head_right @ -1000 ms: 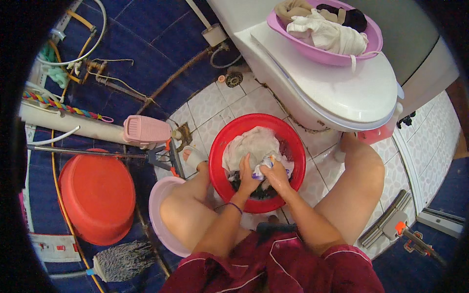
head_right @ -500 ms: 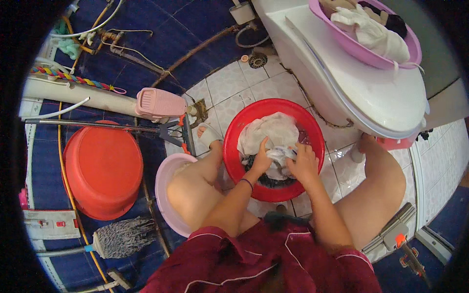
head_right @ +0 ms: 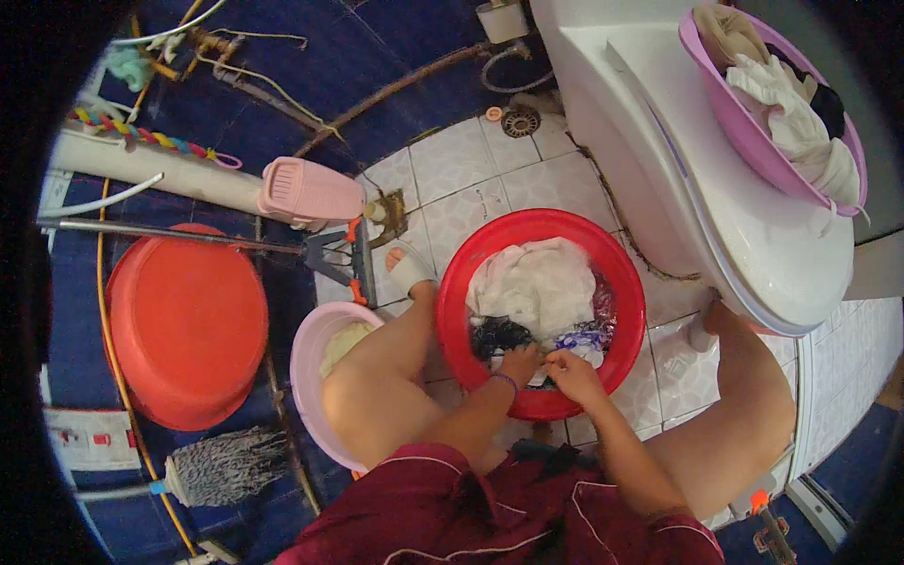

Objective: The person washes clothes by hand in a red basin, scrubbing individual items against each other and rinsing them in water.

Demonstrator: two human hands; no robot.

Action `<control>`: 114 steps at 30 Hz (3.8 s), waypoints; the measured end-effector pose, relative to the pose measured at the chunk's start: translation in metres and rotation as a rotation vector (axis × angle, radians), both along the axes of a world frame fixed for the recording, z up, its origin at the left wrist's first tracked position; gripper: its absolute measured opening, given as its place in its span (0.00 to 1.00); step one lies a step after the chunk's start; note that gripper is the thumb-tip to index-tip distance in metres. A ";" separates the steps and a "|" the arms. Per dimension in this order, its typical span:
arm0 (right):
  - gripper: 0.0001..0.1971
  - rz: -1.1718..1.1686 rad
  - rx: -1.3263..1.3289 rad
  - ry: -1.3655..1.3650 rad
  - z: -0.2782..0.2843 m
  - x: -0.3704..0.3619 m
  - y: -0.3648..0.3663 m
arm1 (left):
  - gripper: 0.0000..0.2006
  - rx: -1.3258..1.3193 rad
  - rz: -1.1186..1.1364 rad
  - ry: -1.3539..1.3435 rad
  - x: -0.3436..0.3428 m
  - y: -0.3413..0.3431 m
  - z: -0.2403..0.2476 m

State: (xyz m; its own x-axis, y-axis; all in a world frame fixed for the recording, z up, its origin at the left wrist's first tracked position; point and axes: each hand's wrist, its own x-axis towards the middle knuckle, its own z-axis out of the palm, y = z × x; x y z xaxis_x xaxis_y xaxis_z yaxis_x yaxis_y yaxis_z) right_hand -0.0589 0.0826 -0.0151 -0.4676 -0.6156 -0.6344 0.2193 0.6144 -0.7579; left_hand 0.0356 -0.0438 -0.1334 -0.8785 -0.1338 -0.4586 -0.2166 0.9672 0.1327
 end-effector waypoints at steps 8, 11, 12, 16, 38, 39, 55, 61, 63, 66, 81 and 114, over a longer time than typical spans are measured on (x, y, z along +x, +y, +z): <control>0.31 -0.684 -0.174 -0.649 -0.024 0.003 -0.002 | 0.25 0.670 0.581 0.280 -0.036 0.024 0.129; 0.27 -0.748 -0.499 -0.892 -0.077 -0.019 0.011 | 0.25 0.822 0.333 0.542 -0.033 0.063 0.174; 0.22 -0.736 -0.505 -0.925 -0.078 -0.024 0.012 | 0.24 0.865 0.285 0.514 -0.028 0.072 0.198; 0.17 -0.684 -0.663 -0.512 -0.081 0.005 -0.002 | 0.16 0.746 0.319 0.608 -0.024 0.063 0.176; 0.21 -0.727 -0.327 -0.148 0.008 -0.017 -0.014 | 0.13 0.529 0.876 0.666 -0.042 -0.009 0.069; 0.25 -0.605 -0.093 0.070 0.005 -0.014 -0.012 | 0.14 0.476 0.812 0.703 -0.035 -0.010 0.059; 0.26 -0.665 0.123 -0.594 0.014 0.012 -0.016 | 0.24 0.525 0.576 0.118 -0.025 -0.002 0.052; 0.21 -0.676 -0.733 -0.945 -0.090 -0.026 0.012 | 0.20 0.856 0.495 0.667 -0.052 0.071 0.149; 0.19 -0.598 -0.971 -0.955 -0.118 -0.032 0.018 | 0.18 0.823 0.451 0.686 -0.043 0.085 0.181; 0.12 -0.719 -0.883 -0.814 -0.105 -0.014 0.001 | 0.15 0.779 0.444 0.550 -0.038 0.062 0.176; 0.14 -0.932 -0.546 -0.758 0.005 0.025 -0.031 | 0.12 0.477 0.764 0.480 -0.039 0.017 0.141; 0.36 -0.580 0.037 -0.654 -0.012 0.028 -0.020 | 0.13 0.250 0.423 -0.159 0.020 -0.034 0.003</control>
State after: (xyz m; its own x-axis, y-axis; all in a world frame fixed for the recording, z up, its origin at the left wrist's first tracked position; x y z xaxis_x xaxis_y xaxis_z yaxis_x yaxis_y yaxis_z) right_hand -0.0310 0.0628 -0.0271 -0.2357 -0.3673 -0.8997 0.8888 0.2929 -0.3524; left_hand 0.0558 -0.0774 -0.1305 -0.6877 -0.3318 -0.6457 -0.6187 0.7332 0.2822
